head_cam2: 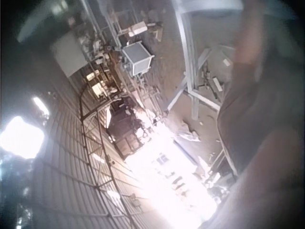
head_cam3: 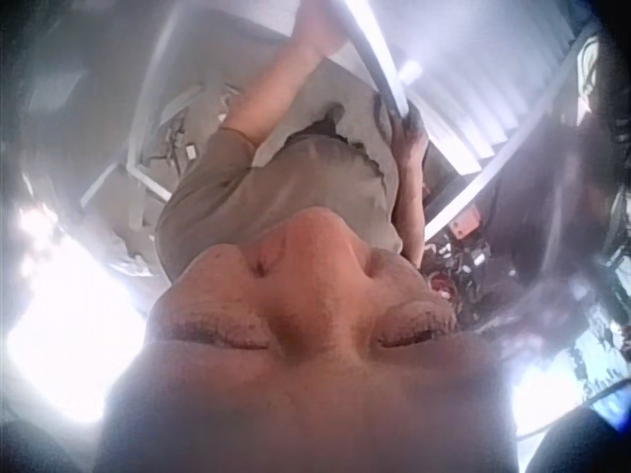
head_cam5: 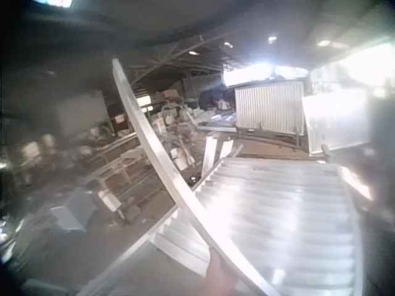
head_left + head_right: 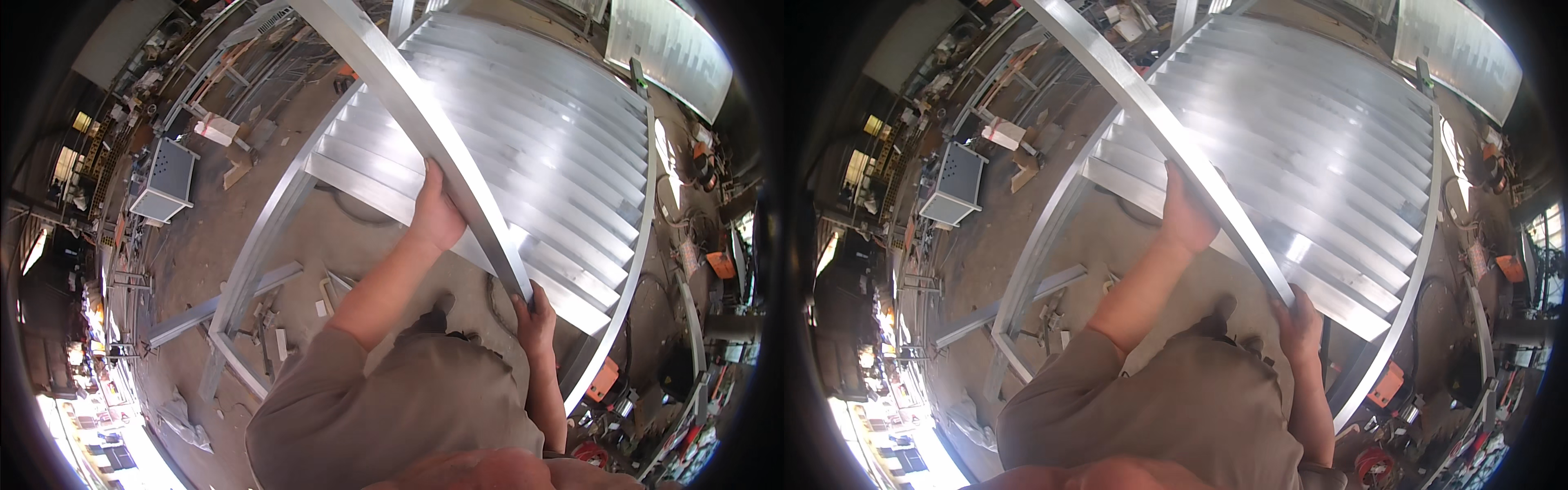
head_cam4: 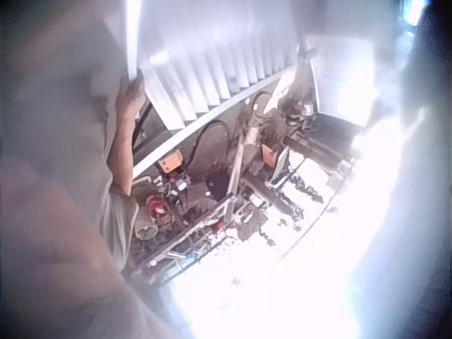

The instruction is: The person places long metal slats into a curved metal frame and uses a nail gun to fasten them in place. They repeat this process for several slats, aligning each one before securing it.

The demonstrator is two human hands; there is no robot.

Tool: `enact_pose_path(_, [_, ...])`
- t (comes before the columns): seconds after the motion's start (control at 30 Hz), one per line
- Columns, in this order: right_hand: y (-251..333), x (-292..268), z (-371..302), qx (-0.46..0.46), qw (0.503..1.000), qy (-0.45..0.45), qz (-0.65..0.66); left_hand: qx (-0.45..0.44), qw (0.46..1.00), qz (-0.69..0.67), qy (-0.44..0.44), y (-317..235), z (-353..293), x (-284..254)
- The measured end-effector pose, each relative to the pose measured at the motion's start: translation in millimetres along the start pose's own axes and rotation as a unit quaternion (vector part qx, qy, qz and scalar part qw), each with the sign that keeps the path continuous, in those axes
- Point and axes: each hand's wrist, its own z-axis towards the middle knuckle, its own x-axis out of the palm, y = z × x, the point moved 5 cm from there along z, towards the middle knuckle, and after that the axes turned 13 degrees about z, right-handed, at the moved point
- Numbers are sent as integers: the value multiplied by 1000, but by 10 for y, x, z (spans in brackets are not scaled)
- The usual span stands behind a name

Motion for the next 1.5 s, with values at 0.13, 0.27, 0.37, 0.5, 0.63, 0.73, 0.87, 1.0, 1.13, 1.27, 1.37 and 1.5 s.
enact_pose_path(0.13, [56,-5,-12,-7,1000,-1,-21,8,1000,-27,11,24,-18,-80])
enact_pose_path(0.27, [77,19,-23,-17,999,1,-43,28,999,-24,30,14,-42,-144])
enact_pose_path(0.37, [44,29,-39,-18,999,4,-32,31,999,-21,22,12,-65,-182])
enact_pose_path(0.5, [-70,123,-42,-8,1000,17,6,25,999,-22,-25,-76,-110,-168])
enact_pose_path(0.63, [-232,476,-2,28,995,90,12,70,986,125,-89,-317,-256,-53])
enact_pose_path(0.73, [-138,578,38,-70,989,130,-11,121,924,356,-71,-638,-266,2])
enact_pose_path(0.87, [158,-181,37,-87,991,-94,43,179,791,585,3,-822,-215,-71])
enact_pose_path(1.0, [791,-900,-193,-365,850,-245,-291,117,560,818,60,-547,-241,-433])
enact_pose_path(1.13, [553,-1037,-120,-289,822,-215,-441,1,443,881,167,-236,-94,-1030])
enact_pose_path(1.27, [-218,-1057,46,-122,847,-144,-497,-13,392,883,256,-54,115,-1621])
enact_pose_path(1.37, [-803,-1049,37,-11,853,-93,-514,-55,384,868,309,79,252,-1991])
enact_pose_path(1.5, [-1364,-1071,-77,125,905,-27,-405,-82,391,853,335,275,381,-2284])
